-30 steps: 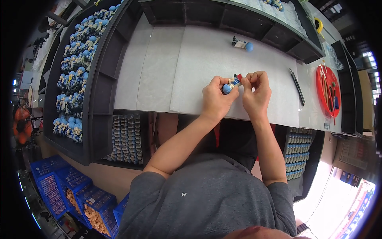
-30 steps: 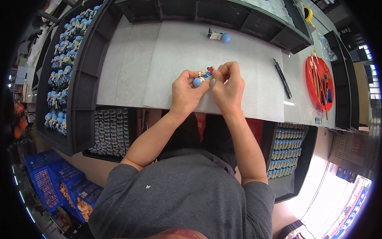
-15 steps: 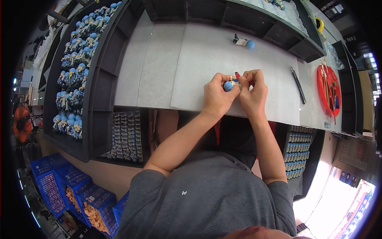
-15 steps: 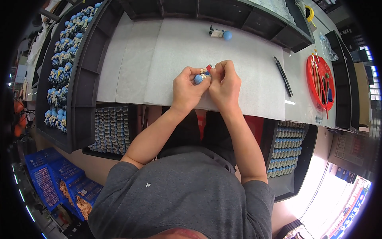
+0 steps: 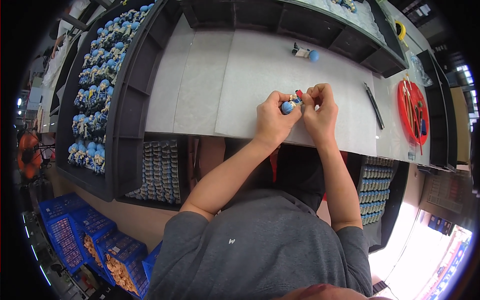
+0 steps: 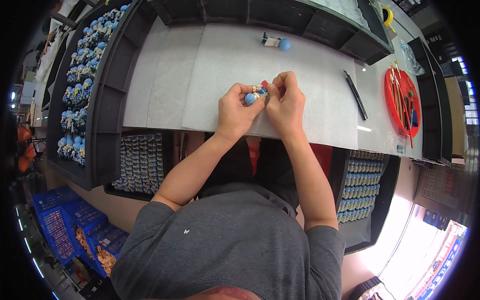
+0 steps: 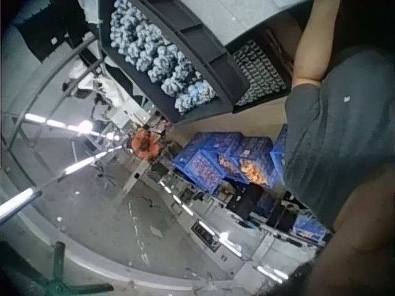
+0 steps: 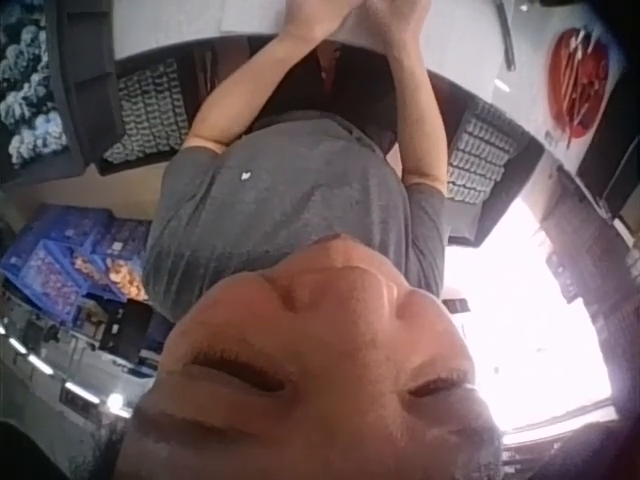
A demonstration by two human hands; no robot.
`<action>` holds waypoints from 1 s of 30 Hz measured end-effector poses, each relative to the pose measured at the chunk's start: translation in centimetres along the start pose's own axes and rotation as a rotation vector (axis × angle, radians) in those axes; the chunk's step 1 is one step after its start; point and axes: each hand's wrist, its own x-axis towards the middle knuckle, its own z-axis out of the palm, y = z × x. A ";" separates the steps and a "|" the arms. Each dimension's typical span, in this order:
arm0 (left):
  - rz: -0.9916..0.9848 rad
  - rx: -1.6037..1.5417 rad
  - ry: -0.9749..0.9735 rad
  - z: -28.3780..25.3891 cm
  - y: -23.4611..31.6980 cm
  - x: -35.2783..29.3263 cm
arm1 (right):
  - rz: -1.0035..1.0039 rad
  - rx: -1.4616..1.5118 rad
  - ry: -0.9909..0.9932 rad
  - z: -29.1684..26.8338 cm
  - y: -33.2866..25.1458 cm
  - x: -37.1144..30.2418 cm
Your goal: The person assembles small blue and white toy figurines from assembly parts, using tweezers to manipulate the parts from plastic trays and crates at a factory workstation.
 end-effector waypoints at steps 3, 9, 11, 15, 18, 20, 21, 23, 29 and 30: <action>-0.002 0.000 -0.005 0.0 -0.2 -0.1 | 0.055 0.046 0.029 0.0 0.3 0.0; -0.014 0.003 -0.019 0.0 -0.3 -0.2 | 0.063 0.038 0.015 -0.2 0.2 0.1; -0.027 -0.038 -0.013 0.0 -0.3 0.2 | -0.002 0.036 0.010 0.4 0.1 -0.3; -0.009 -0.041 -0.045 0.0 -0.3 0.1 | -0.001 -0.031 0.019 -0.3 0.3 0.1; -0.018 -0.171 -0.082 -0.6 -0.6 0.2 | -0.062 -0.016 0.048 -0.7 0.5 -0.3; -0.019 -0.271 -0.100 -0.9 -0.6 0.2 | -0.038 0.030 0.094 -1.3 0.4 -0.6; -0.027 -0.290 -0.129 -0.9 -0.6 0.2 | -0.041 0.029 0.094 -1.5 0.4 -0.7; -0.033 -0.310 -0.158 -0.9 -0.5 0.3 | -0.015 0.142 0.133 -1.7 0.4 -0.7; -0.041 -0.224 -0.178 -1.1 -0.6 0.2 | -0.013 0.008 0.028 -0.3 -0.2 -1.5; -0.056 -0.275 -0.209 -1.2 -0.6 0.2 | -0.043 -0.007 0.105 -0.7 0.3 -1.1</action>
